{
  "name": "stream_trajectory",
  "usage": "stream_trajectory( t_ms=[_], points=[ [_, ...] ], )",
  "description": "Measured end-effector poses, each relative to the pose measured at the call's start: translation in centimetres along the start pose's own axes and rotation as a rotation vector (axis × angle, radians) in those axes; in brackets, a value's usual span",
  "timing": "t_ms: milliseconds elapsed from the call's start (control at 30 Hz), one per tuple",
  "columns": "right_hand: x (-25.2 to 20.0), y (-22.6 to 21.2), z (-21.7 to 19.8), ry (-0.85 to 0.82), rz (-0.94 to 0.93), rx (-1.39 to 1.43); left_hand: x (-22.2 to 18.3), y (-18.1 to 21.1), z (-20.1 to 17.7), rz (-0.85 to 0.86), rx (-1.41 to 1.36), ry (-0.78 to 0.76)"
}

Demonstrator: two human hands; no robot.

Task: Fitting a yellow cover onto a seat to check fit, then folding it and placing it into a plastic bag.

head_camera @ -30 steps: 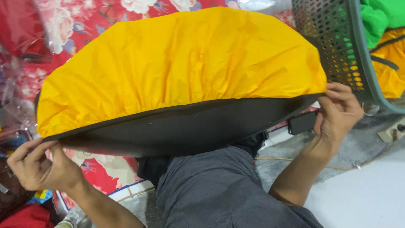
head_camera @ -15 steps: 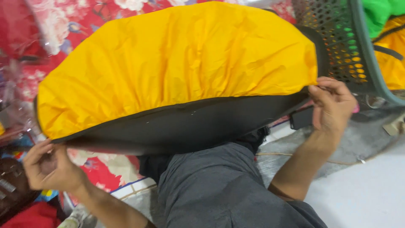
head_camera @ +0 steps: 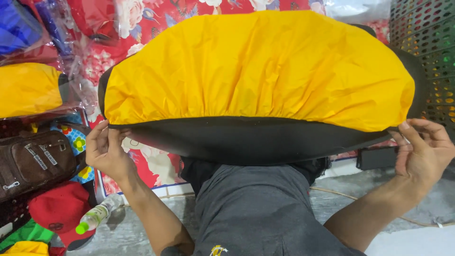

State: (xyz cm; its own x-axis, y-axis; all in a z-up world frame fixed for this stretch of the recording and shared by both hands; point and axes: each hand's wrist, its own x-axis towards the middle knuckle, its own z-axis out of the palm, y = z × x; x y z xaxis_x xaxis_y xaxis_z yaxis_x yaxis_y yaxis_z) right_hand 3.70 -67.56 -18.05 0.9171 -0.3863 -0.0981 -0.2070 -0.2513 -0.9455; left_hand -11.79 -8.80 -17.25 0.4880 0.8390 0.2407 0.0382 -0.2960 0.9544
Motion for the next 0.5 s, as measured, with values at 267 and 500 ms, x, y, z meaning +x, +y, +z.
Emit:
stream_trajectory(
  t_ms=[267,500],
  points=[
    [-0.9,-1.7,0.0,-0.028,-0.102,-0.171,0.0,-0.7,-0.9,-0.346,-0.214,0.085],
    [-0.3,-1.3,0.8,0.039,0.010,0.102,-0.8,-1.2,-0.8,-0.500,-0.440,0.057]
  ],
)
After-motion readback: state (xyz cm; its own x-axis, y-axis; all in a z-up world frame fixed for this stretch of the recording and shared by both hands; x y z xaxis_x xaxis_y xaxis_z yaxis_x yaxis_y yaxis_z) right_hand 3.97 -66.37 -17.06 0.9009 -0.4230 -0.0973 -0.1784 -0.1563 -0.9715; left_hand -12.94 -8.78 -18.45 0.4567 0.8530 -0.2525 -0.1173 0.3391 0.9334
